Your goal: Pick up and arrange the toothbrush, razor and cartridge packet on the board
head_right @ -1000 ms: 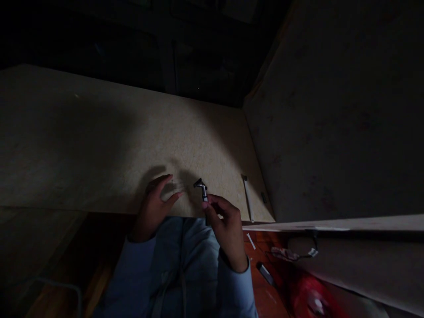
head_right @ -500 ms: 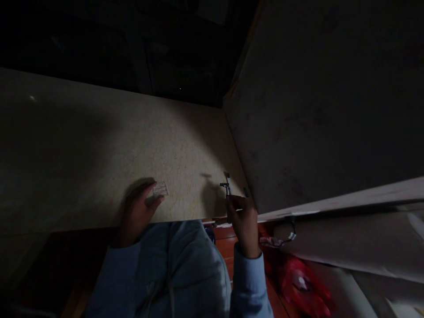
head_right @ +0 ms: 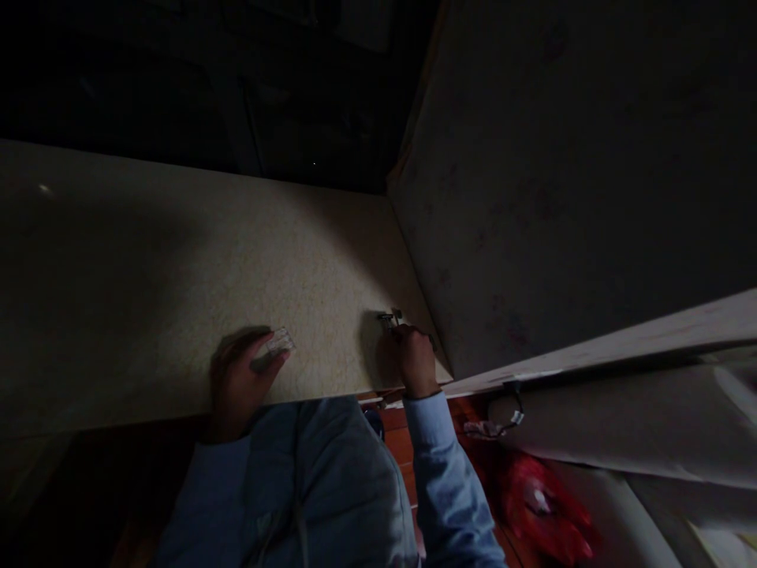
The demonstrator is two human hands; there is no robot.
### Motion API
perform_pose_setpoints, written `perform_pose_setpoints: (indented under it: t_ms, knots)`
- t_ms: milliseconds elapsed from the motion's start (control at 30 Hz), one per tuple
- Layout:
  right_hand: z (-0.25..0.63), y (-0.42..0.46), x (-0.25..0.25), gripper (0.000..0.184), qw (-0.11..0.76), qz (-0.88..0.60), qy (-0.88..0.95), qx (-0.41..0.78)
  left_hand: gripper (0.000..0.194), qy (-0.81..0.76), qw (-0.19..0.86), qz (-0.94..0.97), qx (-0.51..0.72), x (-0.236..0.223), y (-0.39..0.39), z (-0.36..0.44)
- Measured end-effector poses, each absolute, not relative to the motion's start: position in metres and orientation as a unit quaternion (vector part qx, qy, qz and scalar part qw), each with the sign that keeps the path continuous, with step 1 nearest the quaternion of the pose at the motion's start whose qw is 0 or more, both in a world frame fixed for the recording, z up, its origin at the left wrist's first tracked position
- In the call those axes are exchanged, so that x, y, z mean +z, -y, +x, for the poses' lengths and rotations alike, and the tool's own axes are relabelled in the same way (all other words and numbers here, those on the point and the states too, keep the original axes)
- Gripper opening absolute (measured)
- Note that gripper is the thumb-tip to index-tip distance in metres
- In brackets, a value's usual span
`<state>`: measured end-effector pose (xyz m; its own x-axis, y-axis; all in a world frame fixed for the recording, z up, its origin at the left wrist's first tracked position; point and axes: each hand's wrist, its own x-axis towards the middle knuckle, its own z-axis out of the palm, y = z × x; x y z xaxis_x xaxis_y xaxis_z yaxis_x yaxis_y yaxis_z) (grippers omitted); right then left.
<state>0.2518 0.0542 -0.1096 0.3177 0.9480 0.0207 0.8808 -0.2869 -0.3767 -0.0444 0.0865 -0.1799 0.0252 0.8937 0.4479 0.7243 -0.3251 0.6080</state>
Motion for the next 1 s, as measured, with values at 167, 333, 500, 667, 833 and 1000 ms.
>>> perform_pose_setpoints:
  t_ms: [167,333,500,667,833,1000]
  knots:
    - [0.249,-0.061,-0.113,0.025,0.114,-0.811,0.564,0.105,0.030,-0.572,0.093,0.715,0.392,-0.176,-0.085,-0.043]
    - [0.250,-0.060,-0.116,0.026,0.135,-0.801,0.574,0.105,0.030,-0.575,0.093,0.712,0.392,-0.177,-0.085,-0.043]
    - [0.251,-0.049,-0.113,0.031,0.198,-0.781,0.582,0.109,0.029,-0.571,0.120,0.704,0.405,-0.178,-0.085,-0.044]
    - [0.236,-0.026,-0.117,0.037,0.299,-0.725,0.596,0.173,0.033,-0.548,0.185,0.687,0.440,-0.176,-0.083,-0.042]
    - [0.202,-0.012,-0.128,0.028,0.381,-0.667,0.585,0.262,0.038,-0.521,0.242,0.680,0.456,-0.166,-0.076,-0.031]
    - [0.171,-0.019,-0.131,0.032,0.415,-0.640,0.570,0.305,0.047,-0.468,0.289,0.704,0.450,-0.161,-0.070,-0.017]
